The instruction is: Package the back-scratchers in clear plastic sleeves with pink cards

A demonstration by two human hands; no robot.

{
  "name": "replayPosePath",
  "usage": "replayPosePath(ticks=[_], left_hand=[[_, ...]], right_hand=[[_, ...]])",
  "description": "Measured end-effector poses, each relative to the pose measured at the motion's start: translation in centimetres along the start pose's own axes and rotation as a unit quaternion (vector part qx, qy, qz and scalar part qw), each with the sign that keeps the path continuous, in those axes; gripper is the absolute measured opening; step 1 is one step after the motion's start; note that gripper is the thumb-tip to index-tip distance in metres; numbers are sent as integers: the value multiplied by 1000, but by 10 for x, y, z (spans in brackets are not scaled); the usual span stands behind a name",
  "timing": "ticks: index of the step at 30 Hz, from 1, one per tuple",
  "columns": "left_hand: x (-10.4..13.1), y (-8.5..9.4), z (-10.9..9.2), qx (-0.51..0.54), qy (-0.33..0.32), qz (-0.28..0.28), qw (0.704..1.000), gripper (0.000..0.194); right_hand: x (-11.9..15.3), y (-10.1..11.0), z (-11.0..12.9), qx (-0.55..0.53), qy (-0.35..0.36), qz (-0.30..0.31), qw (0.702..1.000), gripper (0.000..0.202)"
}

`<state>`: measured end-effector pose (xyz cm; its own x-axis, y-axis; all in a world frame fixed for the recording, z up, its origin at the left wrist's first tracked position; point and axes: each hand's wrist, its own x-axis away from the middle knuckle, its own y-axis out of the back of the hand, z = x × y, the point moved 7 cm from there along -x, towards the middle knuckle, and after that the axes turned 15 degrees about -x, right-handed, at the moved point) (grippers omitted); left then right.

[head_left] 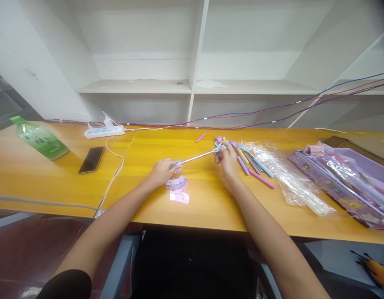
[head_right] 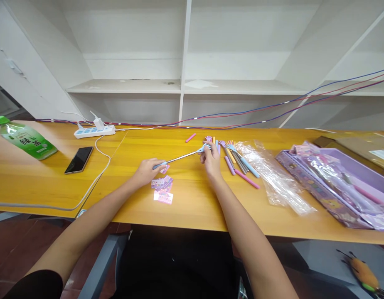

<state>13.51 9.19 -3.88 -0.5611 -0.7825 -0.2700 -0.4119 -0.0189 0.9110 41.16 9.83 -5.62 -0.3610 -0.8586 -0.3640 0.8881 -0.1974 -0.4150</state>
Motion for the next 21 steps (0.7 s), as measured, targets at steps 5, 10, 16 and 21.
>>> replayPosePath(ticks=[5, 10, 16, 21], left_hand=[[0, -2, 6, -12, 10, -5, 1000, 39], [0, -1, 1, -10, -12, -2, 1000, 40], [2, 0, -3, -7, -20, 3, 1000, 40], [3, 0, 1, -17, 0, 8, 1000, 40]], right_hand=[[-2, 7, -4, -5, -9, -3, 1000, 41], [-4, 12, -8, -12, -23, -2, 1000, 45], [-6, 14, -11, -24, -30, 3, 999, 46], [-5, 11, -12, -35, -35, 22, 999, 45]])
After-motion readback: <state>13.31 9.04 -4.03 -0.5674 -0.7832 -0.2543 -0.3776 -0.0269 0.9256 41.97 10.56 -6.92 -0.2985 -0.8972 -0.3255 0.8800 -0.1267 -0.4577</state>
